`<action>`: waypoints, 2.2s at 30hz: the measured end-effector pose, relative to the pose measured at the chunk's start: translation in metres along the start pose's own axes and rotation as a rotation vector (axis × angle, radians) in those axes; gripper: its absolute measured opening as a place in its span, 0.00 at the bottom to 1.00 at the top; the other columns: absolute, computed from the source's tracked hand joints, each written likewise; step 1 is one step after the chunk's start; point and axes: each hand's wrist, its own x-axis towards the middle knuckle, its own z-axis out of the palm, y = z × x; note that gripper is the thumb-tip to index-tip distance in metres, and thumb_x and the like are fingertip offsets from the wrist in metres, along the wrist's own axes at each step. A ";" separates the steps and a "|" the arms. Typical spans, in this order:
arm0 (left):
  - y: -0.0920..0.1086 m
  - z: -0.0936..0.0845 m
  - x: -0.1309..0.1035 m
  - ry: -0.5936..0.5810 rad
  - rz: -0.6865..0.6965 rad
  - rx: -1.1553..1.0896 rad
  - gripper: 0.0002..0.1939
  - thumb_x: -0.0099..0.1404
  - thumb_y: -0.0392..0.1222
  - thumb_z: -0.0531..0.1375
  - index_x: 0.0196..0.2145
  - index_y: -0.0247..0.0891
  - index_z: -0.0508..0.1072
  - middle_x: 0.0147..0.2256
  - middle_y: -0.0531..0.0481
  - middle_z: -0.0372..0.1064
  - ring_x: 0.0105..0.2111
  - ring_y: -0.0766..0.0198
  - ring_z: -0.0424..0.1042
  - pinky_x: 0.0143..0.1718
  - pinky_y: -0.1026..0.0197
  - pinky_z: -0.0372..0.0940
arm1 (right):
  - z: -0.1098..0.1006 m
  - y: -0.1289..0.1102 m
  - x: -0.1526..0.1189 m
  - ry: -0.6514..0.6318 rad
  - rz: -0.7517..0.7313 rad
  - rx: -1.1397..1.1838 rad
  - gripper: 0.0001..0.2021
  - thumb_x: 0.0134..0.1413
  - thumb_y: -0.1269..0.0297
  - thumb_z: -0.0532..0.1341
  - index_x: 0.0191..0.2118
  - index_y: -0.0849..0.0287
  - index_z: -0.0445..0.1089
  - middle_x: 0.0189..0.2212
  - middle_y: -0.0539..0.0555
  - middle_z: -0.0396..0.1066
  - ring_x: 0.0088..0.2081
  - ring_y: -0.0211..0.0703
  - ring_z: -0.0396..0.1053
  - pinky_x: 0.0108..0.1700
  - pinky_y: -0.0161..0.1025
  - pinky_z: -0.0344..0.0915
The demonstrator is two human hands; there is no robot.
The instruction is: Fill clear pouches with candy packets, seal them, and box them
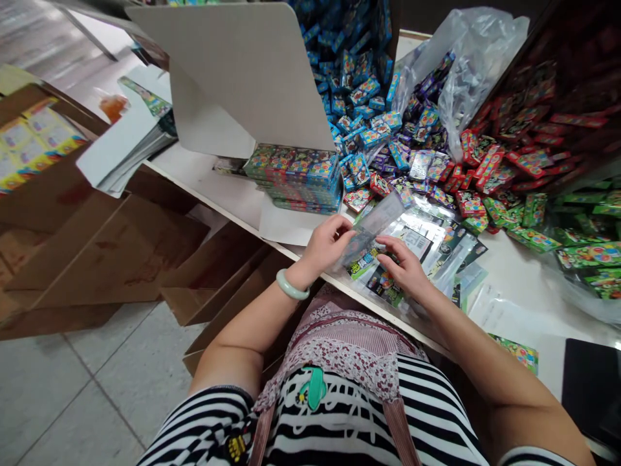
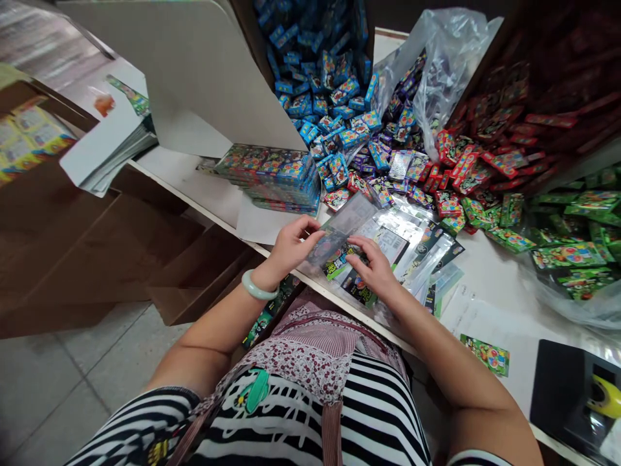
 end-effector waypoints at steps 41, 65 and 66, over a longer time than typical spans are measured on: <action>0.052 0.018 -0.020 -0.352 0.212 0.205 0.09 0.71 0.37 0.52 0.43 0.36 0.72 0.36 0.45 0.77 0.35 0.61 0.77 0.37 0.59 0.70 | -0.054 -0.019 -0.039 0.358 0.136 -0.096 0.14 0.54 0.50 0.65 0.39 0.56 0.73 0.34 0.54 0.75 0.35 0.45 0.73 0.43 0.47 0.73; 0.039 0.012 -0.014 0.021 -0.065 -0.251 0.14 0.66 0.43 0.60 0.47 0.35 0.77 0.42 0.46 0.79 0.40 0.61 0.77 0.45 0.60 0.72 | -0.038 -0.055 -0.029 0.496 -0.128 0.070 0.29 0.52 0.51 0.68 0.58 0.50 0.66 0.58 0.58 0.68 0.59 0.51 0.66 0.59 0.53 0.66; 0.040 0.016 -0.012 0.020 -0.121 -0.347 0.15 0.65 0.45 0.62 0.46 0.35 0.77 0.42 0.47 0.79 0.41 0.61 0.77 0.45 0.60 0.71 | -0.032 -0.051 -0.029 0.379 -0.060 0.155 0.30 0.50 0.48 0.69 0.57 0.50 0.67 0.56 0.58 0.70 0.56 0.51 0.69 0.55 0.51 0.69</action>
